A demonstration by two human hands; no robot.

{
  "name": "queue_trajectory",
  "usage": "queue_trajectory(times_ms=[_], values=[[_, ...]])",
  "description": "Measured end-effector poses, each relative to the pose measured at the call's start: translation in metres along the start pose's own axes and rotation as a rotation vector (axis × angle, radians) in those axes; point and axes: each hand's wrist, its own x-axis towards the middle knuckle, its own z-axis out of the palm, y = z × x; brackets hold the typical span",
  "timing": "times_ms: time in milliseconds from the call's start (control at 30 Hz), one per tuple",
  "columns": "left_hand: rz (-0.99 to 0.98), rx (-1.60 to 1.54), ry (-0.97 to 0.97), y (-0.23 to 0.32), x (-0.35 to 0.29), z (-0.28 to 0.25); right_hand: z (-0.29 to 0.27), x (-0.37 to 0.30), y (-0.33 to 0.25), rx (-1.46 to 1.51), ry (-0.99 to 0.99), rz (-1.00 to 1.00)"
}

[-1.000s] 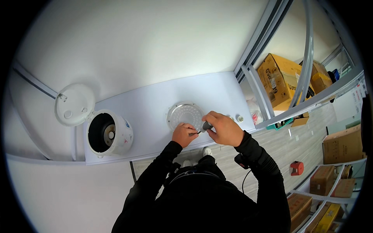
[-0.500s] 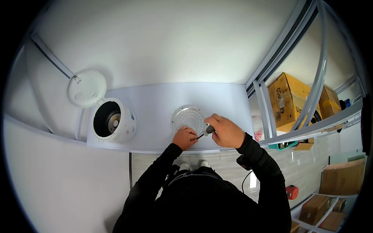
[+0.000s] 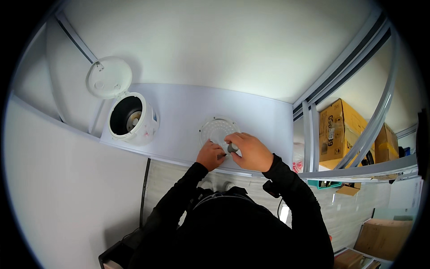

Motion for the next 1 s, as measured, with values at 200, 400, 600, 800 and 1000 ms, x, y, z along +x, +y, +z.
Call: queue_trajectory(times_ms=[200, 400, 600, 800, 1000], values=[[-0.046, 0.049, -0.002, 0.01, 0.001, -0.002, 0.0, 0.004, -0.005, 0.039, -0.008, -0.07], [-0.09, 0.026, -0.005, 0.021, 0.007, -0.006, -0.017, -0.003, 0.004, 0.044, 0.092, -0.035], [-0.053, 0.023, 0.095, 0.038, 0.019, 0.002, -0.051, -0.022, 0.003, 0.17, 0.256, 0.176], [-0.217, -0.114, 0.068, 0.03, 0.031, 0.024, -0.063, -0.047, 0.012, 0.194, 0.344, 0.208], [-0.148, 0.151, 0.219, 0.037, 0.028, 0.021, -0.06, -0.06, 0.023, 0.213, 0.344, 0.216]])
